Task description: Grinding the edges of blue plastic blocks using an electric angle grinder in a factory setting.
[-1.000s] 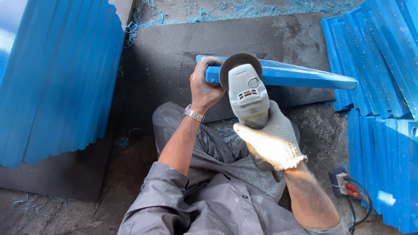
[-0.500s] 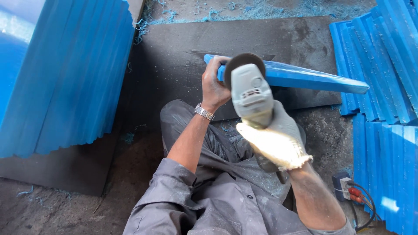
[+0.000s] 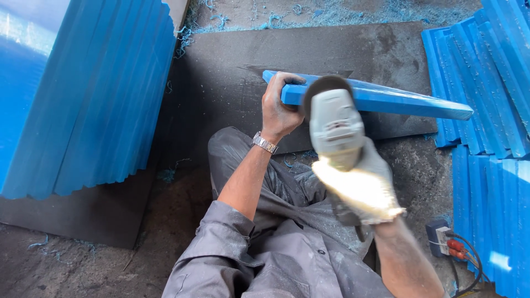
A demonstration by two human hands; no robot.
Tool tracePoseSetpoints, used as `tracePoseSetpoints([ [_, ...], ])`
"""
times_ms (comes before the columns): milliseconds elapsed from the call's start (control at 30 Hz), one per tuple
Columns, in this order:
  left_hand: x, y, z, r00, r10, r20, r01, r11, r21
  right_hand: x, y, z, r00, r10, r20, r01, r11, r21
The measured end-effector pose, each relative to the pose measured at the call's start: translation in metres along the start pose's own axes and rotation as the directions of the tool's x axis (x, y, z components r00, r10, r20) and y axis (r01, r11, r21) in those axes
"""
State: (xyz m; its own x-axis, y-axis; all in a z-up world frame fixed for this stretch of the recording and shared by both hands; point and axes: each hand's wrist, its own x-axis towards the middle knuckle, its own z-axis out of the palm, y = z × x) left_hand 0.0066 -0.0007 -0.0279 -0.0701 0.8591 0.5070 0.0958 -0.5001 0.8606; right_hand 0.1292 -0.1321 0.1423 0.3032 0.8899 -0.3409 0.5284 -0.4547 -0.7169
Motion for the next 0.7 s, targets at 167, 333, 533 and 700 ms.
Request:
tracePoseSetpoints([
  [167, -0.018, -0.016, -0.006, 0.999, -0.017, 0.042, 0.018, 0.999, -0.040, -0.027, -0.027, 0.017, 0.971, 0.130, 0.201, -0.135, 0.991, 0.012],
  [333, -0.050, -0.011, -0.018, 0.997, 0.024, 0.075, -0.032, 0.994, 0.103, -0.056, -0.002, 0.002, 0.944, 0.107, 0.313, -0.105, 0.994, -0.023],
  [533, -0.107, -0.006, -0.036, 0.986, 0.008, 0.168, -0.026, 0.995, 0.101, -0.081, 0.030, -0.008, 0.838, 0.353, 0.416, -0.285, 0.934, -0.218],
  [700, -0.134, -0.014, -0.036, 0.984, -0.035, 0.177, 0.015, 0.993, 0.113, -0.080, 0.034, 0.006, 0.772, 0.462, 0.437, -0.349, 0.882, -0.317],
])
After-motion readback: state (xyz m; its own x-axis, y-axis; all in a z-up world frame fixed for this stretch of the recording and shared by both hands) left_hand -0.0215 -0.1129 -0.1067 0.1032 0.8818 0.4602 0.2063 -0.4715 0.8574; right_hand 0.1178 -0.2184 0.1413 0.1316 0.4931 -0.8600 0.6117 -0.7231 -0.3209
